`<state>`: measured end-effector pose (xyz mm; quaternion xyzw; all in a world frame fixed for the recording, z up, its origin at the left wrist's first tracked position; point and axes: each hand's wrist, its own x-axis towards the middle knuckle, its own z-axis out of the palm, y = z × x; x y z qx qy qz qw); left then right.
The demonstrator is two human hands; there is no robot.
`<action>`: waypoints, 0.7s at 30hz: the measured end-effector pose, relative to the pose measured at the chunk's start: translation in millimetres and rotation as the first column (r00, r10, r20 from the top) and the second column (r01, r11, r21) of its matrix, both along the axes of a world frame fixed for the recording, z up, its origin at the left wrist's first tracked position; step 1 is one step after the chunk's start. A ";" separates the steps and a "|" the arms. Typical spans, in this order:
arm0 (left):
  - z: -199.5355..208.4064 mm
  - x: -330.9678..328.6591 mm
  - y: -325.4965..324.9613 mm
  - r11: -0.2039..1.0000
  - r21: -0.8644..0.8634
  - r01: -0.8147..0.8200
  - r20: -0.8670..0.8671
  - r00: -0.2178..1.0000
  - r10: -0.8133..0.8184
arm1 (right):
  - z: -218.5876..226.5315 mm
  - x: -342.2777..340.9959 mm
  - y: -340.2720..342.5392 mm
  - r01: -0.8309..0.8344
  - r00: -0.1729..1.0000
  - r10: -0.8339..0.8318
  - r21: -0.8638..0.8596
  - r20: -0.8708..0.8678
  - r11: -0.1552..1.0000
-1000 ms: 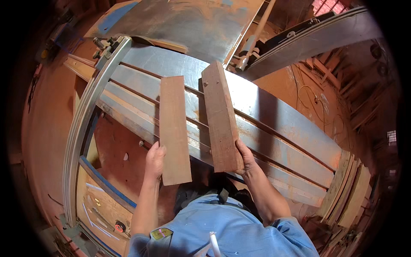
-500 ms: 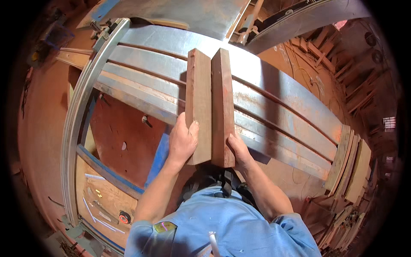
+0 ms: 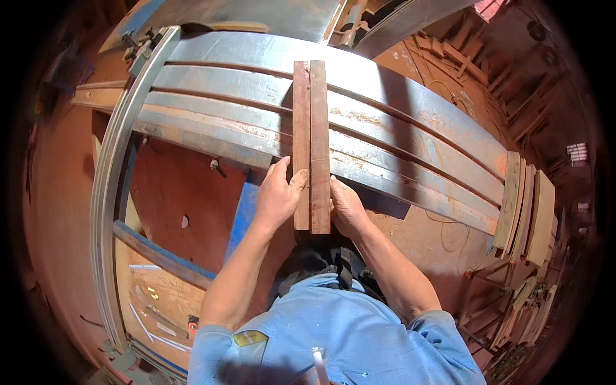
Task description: The person selects wooden planks from a pile in a workshop, measures them with a tape measure, and cuts them to size using a table saw. The person handles the wood pieces one at a time, marking measurements and feeding them through the saw blade to produce smaller segments.
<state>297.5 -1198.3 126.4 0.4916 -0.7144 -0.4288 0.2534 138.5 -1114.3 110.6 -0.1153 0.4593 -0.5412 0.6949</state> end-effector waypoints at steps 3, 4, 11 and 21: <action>0.5 -2.8 1.1 0.998 0.054 -0.036 0.059 0.998 0.033 | -14.0 0.1 4.1 0.017 1.000 -0.017 -0.010 -0.002 1.000; 4.5 -6.3 2.2 0.999 0.034 -0.039 0.104 0.994 0.036 | -20.6 0.3 5.8 0.018 0.999 -0.017 -0.043 0.036 0.999; 54.1 -41.2 27.7 1.000 -0.021 0.001 0.430 0.903 0.008 | -22.8 0.7 3.5 0.000 0.957 -0.025 0.084 0.289 0.996; 80.9 -34.6 115.2 0.966 0.251 0.054 -0.280 0.960 0.020 | -5.5 -45.2 117.5 -0.078 0.986 0.091 -0.096 0.140 0.992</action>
